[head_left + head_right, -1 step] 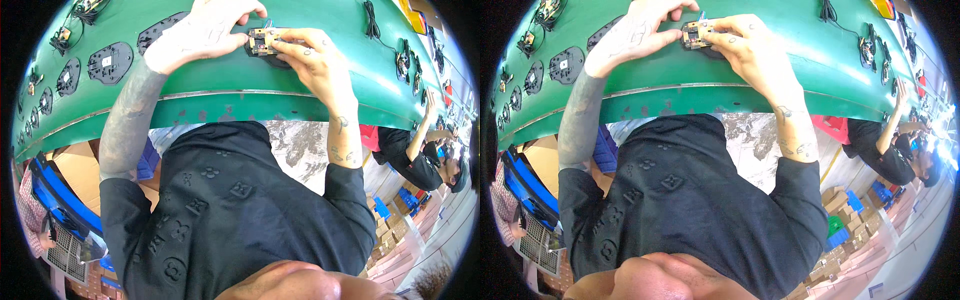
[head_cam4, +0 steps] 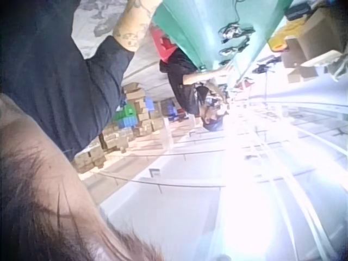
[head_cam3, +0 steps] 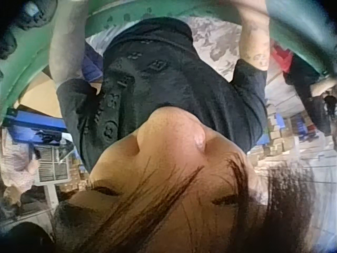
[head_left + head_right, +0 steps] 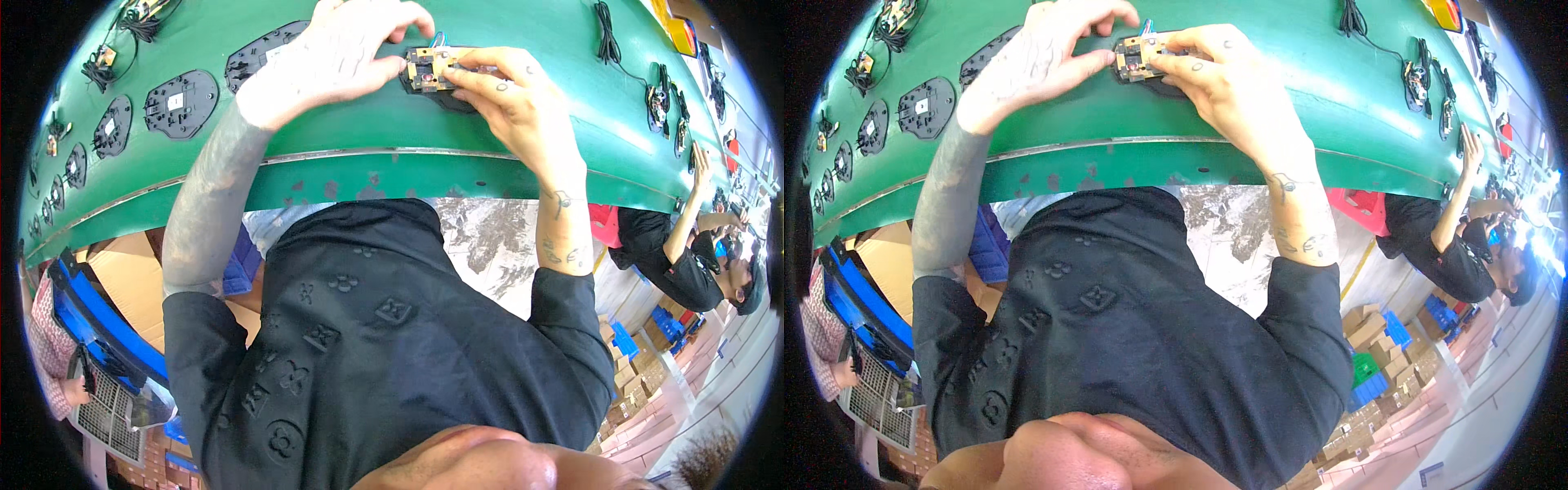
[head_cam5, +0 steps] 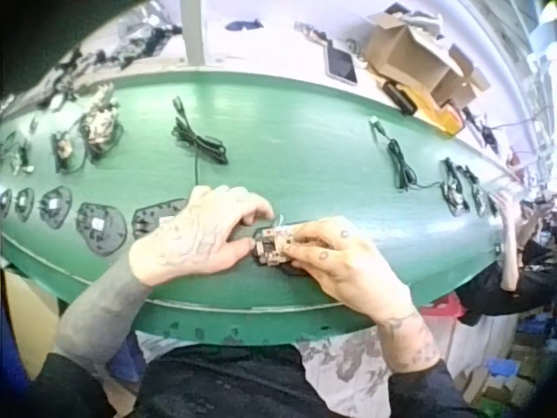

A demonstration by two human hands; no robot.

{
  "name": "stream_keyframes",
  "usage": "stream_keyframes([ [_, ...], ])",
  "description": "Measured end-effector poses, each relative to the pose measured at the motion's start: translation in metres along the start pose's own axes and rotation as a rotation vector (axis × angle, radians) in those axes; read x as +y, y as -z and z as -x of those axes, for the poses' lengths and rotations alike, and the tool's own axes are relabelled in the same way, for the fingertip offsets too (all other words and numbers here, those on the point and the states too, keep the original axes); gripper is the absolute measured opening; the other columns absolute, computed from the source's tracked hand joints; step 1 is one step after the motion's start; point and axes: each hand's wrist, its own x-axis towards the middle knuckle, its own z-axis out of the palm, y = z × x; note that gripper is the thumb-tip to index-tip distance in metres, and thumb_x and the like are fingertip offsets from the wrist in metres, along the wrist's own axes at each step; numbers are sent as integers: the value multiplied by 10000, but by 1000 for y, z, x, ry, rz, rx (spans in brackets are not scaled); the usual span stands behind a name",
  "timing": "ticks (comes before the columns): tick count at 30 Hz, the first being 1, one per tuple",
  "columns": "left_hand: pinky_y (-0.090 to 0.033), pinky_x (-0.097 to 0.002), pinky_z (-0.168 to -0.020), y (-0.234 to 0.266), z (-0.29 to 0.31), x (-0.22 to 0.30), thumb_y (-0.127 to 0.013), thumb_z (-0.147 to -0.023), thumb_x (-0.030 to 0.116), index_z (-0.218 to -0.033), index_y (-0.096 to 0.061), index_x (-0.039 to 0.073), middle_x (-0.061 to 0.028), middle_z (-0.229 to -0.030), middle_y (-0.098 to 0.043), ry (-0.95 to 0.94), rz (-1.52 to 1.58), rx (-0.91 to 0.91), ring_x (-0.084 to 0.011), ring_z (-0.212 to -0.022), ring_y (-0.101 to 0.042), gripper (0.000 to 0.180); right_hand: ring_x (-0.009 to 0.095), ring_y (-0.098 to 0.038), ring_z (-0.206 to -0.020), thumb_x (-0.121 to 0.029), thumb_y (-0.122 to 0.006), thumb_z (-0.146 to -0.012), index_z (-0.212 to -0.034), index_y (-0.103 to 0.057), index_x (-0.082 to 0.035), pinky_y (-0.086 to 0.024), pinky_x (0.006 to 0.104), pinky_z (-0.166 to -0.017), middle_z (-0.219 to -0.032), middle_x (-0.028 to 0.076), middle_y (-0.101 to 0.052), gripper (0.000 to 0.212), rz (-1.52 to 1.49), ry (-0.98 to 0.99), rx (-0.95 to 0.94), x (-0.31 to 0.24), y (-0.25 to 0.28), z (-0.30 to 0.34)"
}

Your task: The person places mouse base plates onto a conveyor belt, then picks up circuit boards with attached cables and fits them into the base plates by hand.

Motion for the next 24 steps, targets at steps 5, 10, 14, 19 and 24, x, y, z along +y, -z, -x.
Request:
stream_keyframes([
  [5, -404, -404, -899, -30, 23, 8, -703, -869, 213, -1171, -671, 186, 15, -1016, -615, -23, -297, 300, -174, -978, -602, 305, 246, -623, -1076, -50, -692, -814, -1132, -720, -168, -536, 355, -916, -1171, 23, -667, 341, 1, 29, -37, -2, 2, 4],
  [10, -404, -405, -935, -41, 27, 16, -704, -869, 203, -1216, -664, 170, -4, -1070, -616, 17, -381, 319, -183, -999, -601, 351, 264, -630, -1102, -34, -685, -801, -1151, -701, -136, -532, 367, -928, -1198, 34, -668, 365, 56, 96, -67, 6, 6, 6],
  [14, -407, -399, -945, -44, 25, 23, -707, -864, 211, -1239, -651, 136, -29, -1097, -613, -10, -368, 340, -203, -1021, -597, 387, 258, -638, -1123, -50, -684, -816, -1158, -702, -158, -529, 362, -943, -1208, 34, -682, 360, 92, 186, -3, 25, -2, 12],
  [19, -408, -388, -950, -29, 24, 20, -722, -851, 261, -1192, -653, 118, -45, -1089, -607, -6, -273, 273, -226, -1017, -592, 376, 223, -646, -1119, -74, -706, -806, -1171, -698, -186, -538, 356, -935, -1203, 6, -693, 382, 148, 261, 55, 24, -13, 10],
  [24, -374, -383, -889, -5, 6, 17, -737, -820, 241, -1137, -640, 111, -90, -1008, -556, -31, -126, 163, -265, -982, -542, 356, 232, -638, -1121, -96, -710, -809, -1168, -697, -191, -537, 362, -928, -1227, 21, -676, 372, 153, 204, 144, 26, -28, 15],
])
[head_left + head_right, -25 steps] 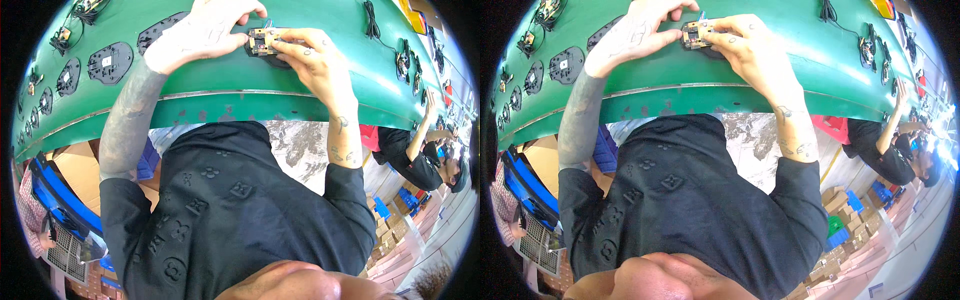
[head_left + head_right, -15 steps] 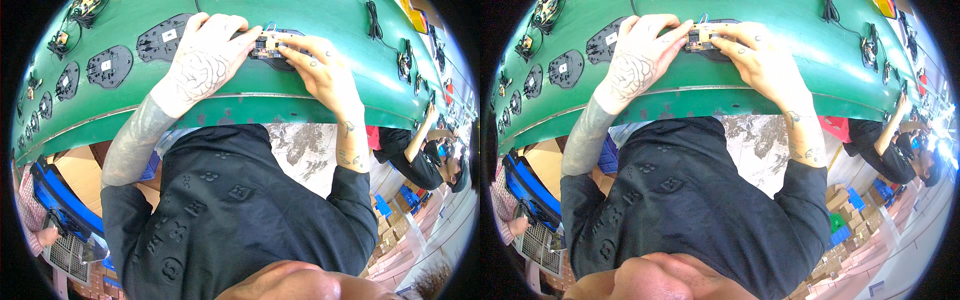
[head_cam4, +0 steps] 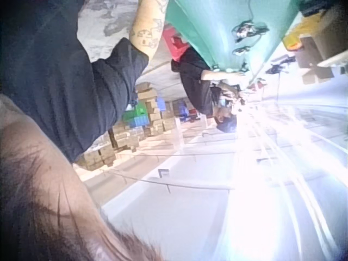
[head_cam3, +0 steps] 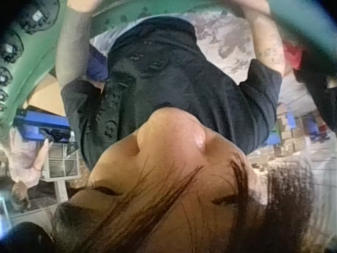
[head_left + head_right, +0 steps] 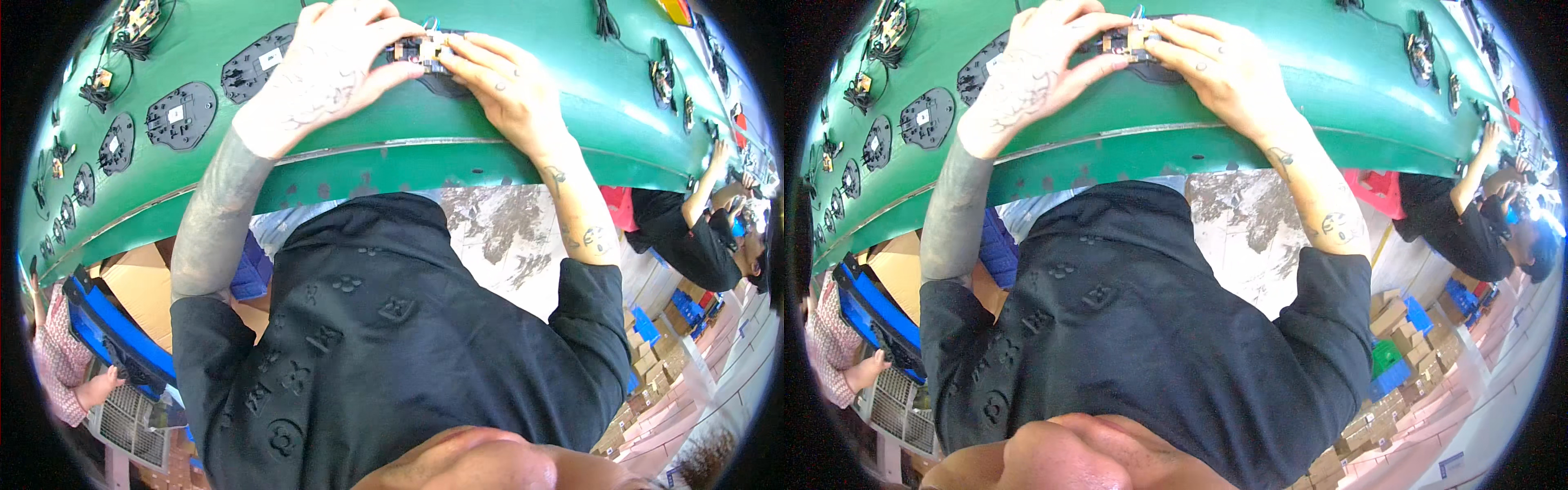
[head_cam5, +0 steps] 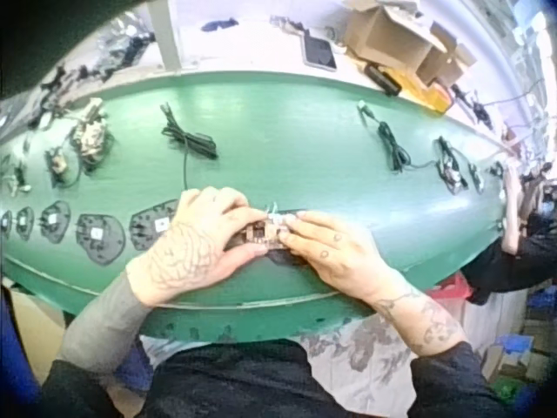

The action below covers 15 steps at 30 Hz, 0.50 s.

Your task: The person places mouse base plates onto a conveyor belt, then picks up circuit boards with attached cables and fits them into the base plates by hand.

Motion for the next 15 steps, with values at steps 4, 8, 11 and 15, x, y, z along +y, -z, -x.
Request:
stream_keyframes([
  [4, -399, -405, -901, -2, -3, -5, -755, -817, 303, -1091, -655, 95, -103, -1043, -560, 81, 54, -48, -296, -997, -544, 358, 251, -622, -1174, 2, -707, -779, -1209, -692, -172, -513, 382, -991, -1281, 27, -663, 464, -14, 26, -116, 2, 15, -9],
  [8, -415, -400, -897, 8, -14, 5, -754, -812, 297, -1058, -638, 89, -110, -1027, -557, 135, 14, -167, -306, -985, -545, 343, 248, -612, -1192, -11, -696, -799, -1240, -686, -190, -515, 375, -980, -1285, 26, -661, 476, -22, 14, -100, 3, 15, -2],
  [11, -408, -408, -905, 10, -14, 5, -750, -813, 306, -1057, -636, 97, -107, -1032, -552, 117, -20, -150, -302, -992, -541, 341, 245, -620, -1178, -29, -704, -822, -1225, -696, -187, -517, 366, -975, -1263, 38, -672, 433, -21, -35, -115, -1, 14, -6],
  [15, -400, -408, -903, 13, -11, 5, -748, -814, 308, -1058, -641, 99, -105, -1044, -548, 77, -24, -161, -292, -1004, -537, 339, 215, -659, -1106, -103, -737, -855, -1142, -723, -137, -517, 332, -961, -1226, 54, -683, 289, -420, -289, -147, 8, 22, -11],
])
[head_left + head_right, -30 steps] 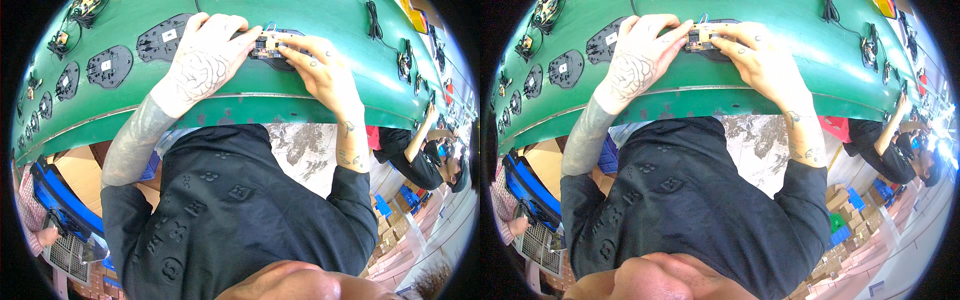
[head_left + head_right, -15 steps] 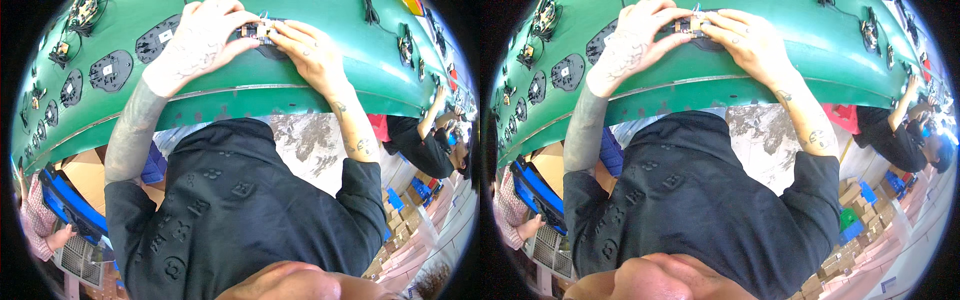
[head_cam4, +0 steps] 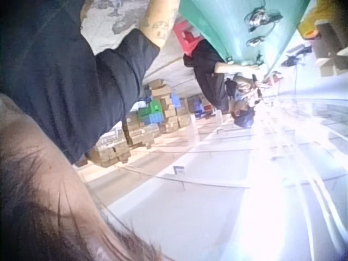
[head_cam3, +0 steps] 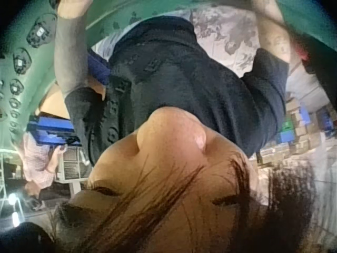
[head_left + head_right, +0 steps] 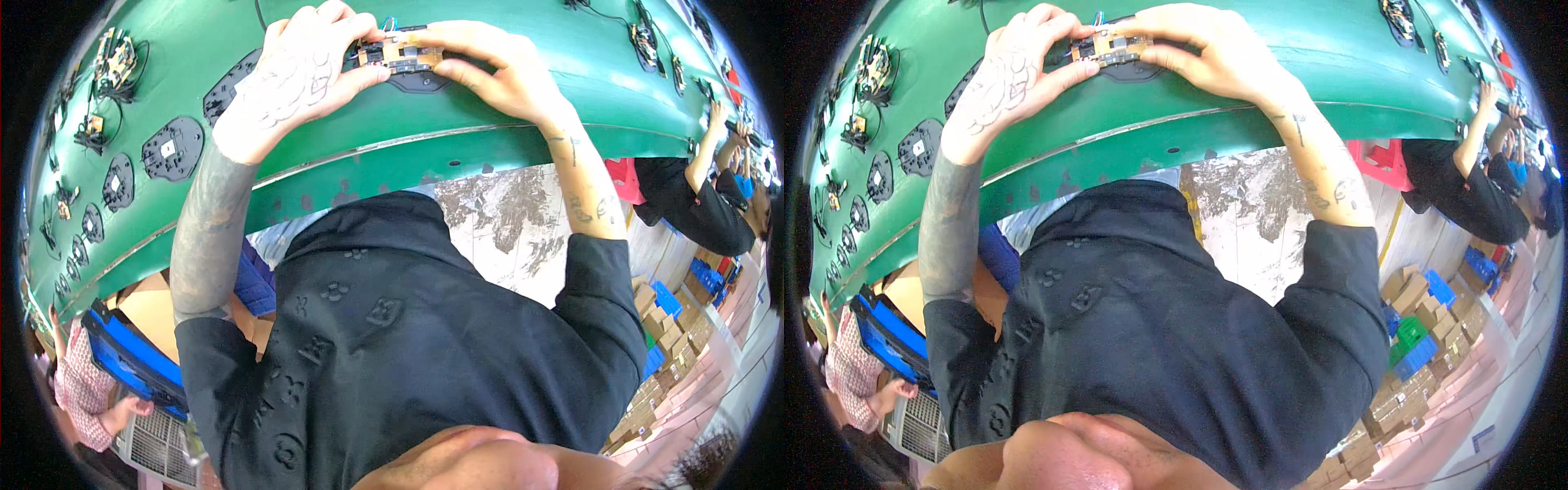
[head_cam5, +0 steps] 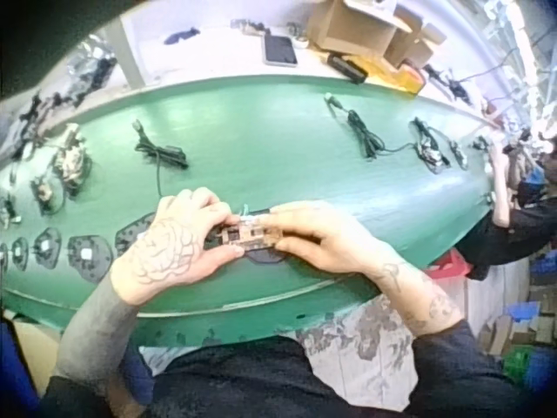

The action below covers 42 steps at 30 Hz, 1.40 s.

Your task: The person places mouse base plates onto a conveyor belt, then picks up circuit boards with attached cables and fits them into the base plates by hand.

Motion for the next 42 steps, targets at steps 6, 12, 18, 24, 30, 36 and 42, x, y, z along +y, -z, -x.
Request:
stream_keyframes([
  [6, -482, -392, -858, -16, -4, -21, -734, -835, 367, -1099, -681, 101, -65, -1020, -607, -104, -11, 54, -265, -967, -606, 379, 247, -670, -1001, -151, -783, -797, -985, -729, -69, -525, 327, -881, -1130, 112, -675, 211, 36, -143, 145, -17, 5, -8],
  [12, -433, -398, -899, -6, -1, -5, -739, -828, 341, -1082, -664, 99, -80, -1041, -582, -19, 13, 32, -272, -988, -570, 359, 313, -651, -986, -151, -775, -752, -894, -739, -56, -518, 359, -866, -1098, 139, -652, 175, 33, -269, 50, -21, 10, -19],
  [18, -410, -403, -878, -2, -2, 0, -755, -808, 302, -1056, -649, 83, -105, -1033, -554, -18, 27, 42, -287, -976, -532, 348, 284, -640, -990, -154, -782, -752, -899, -747, -59, -504, 345, -872, -1078, 123, -641, 178, -13, -304, 91, -22, 6, -16],
  [24, -422, -401, -877, -2, -1, 0, -745, -816, 298, -1056, -670, 82, -105, -1023, -572, -33, 17, 86, -292, -979, -544, 331, 274, -639, -996, -162, -787, -768, -891, -745, -61, -501, 349, -870, -1092, 118, -637, 165, -17, -255, 80, -21, 9, -18],
  [30, -371, -408, -1002, -20, 25, -27, -728, -847, 331, -1076, -682, 134, -28, -1101, -623, -61, -62, 230, -237, -1042, -599, 305, 287, -642, -989, -155, -783, -789, -900, -734, -59, -505, 355, -863, -1092, 124, -640, 155, 26, -256, 93, -26, 8, -14],
  [36, -340, -410, -995, -25, 29, -33, -710, -855, 229, -970, -659, 163, 34, -979, -619, -78, -149, 257, -166, -989, -592, 142, 274, -652, -1033, -163, -783, -806, -972, -732, -92, -515, 353, -892, -1163, 115, -649, 188, 94, -219, 133, -20, -4, -8],
  [42, -345, -405, -978, -30, 25, -24, -715, -856, 172, -989, -675, 150, 24, -925, -658, -90, -163, 304, -169, -967, -623, 141, 287, -651, -1005, -114, -770, -808, -908, -720, -43, -513, 351, -864, -1117, 131, -646, 133, -9, -275, 205, -29, -3, -9],
])
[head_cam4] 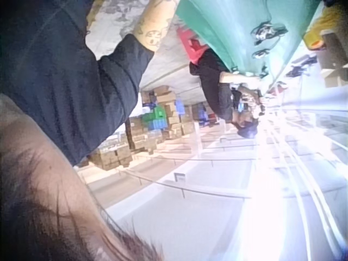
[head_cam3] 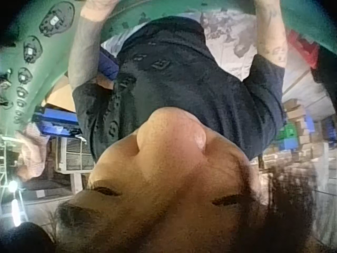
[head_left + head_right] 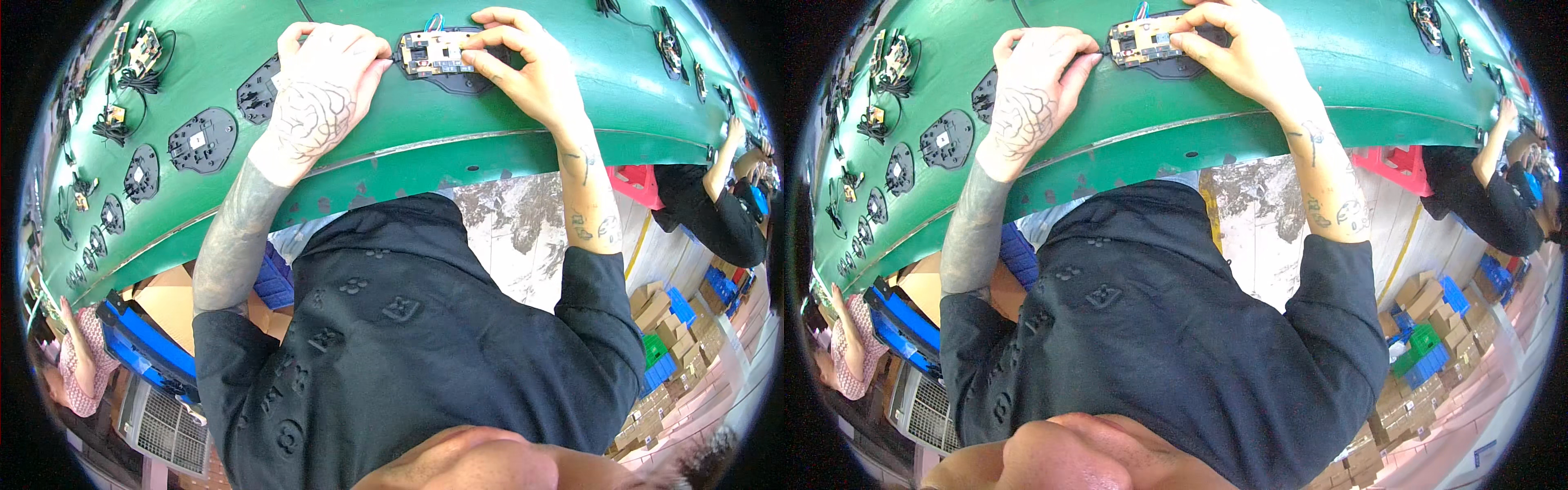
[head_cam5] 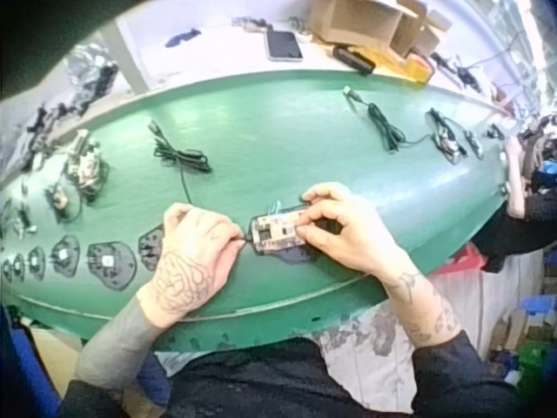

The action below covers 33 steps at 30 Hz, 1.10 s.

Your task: The person places mouse base plates onto a conveyor belt, then picks up circuit boards with attached cables and fits them into the base plates by hand.

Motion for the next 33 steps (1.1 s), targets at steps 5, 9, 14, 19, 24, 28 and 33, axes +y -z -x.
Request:
stream_keyframes([
  [5, -341, -409, -979, -2, -6, -3, -717, -848, 192, -934, -700, 172, 31, -873, -647, -3, 65, -6, -165, -903, -622, 89, 289, -650, -1007, -113, -771, -807, -904, -720, -44, -513, 352, -865, -1118, 127, -648, 129, -6, 9, 10, -2, 1, 1],
  [9, -344, -426, -971, -1, -9, -6, -719, -828, 231, -882, -688, 199, 50, -899, -625, 14, 82, -53, -154, -915, -611, 70, 282, -650, -994, -107, -755, -824, -978, -699, -23, -516, 351, -862, -1116, 156, -649, 184, 101, 81, 13, -15, 7, -2],
  [14, -345, -435, -982, 1, -4, -6, -734, -805, 271, -986, -693, 190, 19, -1036, -616, 5, -35, 0, -189, -1006, -589, 203, 268, -623, -1108, -173, -752, -794, -1106, -721, -185, -524, 388, -923, -1207, 61, -656, 314, 359, 491, 16, -23, -30, -7],
  [19, -328, -439, -1044, 34, 32, -14, -779, -790, 353, -1251, -628, 180, -71, -1294, -560, 173, -9, 71, -256, -1229, -505, 515, 282, -626, -1071, -233, -775, -792, -1012, -745, -169, -517, 394, -918, -1124, 70, -668, 231, 429, 453, 87, -13, -28, -14],
  [24, -277, -491, -1095, 74, 96, -41, -755, -808, 444, -1274, -618, 152, -125, -1403, -482, 460, -255, 134, -306, -1340, -409, 567, 293, -636, -1060, -300, -719, -857, -1038, -765, -204, -521, 408, -904, -1138, 85, -687, 210, 773, 6, 334, 27, 20, -20],
  [28, -192, -557, -1145, 80, 138, -58, -691, -818, 576, -1342, -598, 193, -175, -1510, -379, 625, -335, 80, -388, -1425, -275, 656, 325, -609, -1105, -344, -678, -888, -1065, -746, -162, -506, 438, -930, -1185, 155, -658, 263, 1060, -252, 350, 49, 41, -43],
  [33, -195, -608, -1141, 85, 159, -73, -673, -809, 621, -1360, -597, 268, -185, -1530, -362, 714, -321, 97, -474, -1407, -266, 658, 323, -621, -1111, -248, -701, -883, -1073, -725, -120, -492, 425, -956, -1201, 138, -655, 231, 473, 280, 215, -57, -32, -102],
])
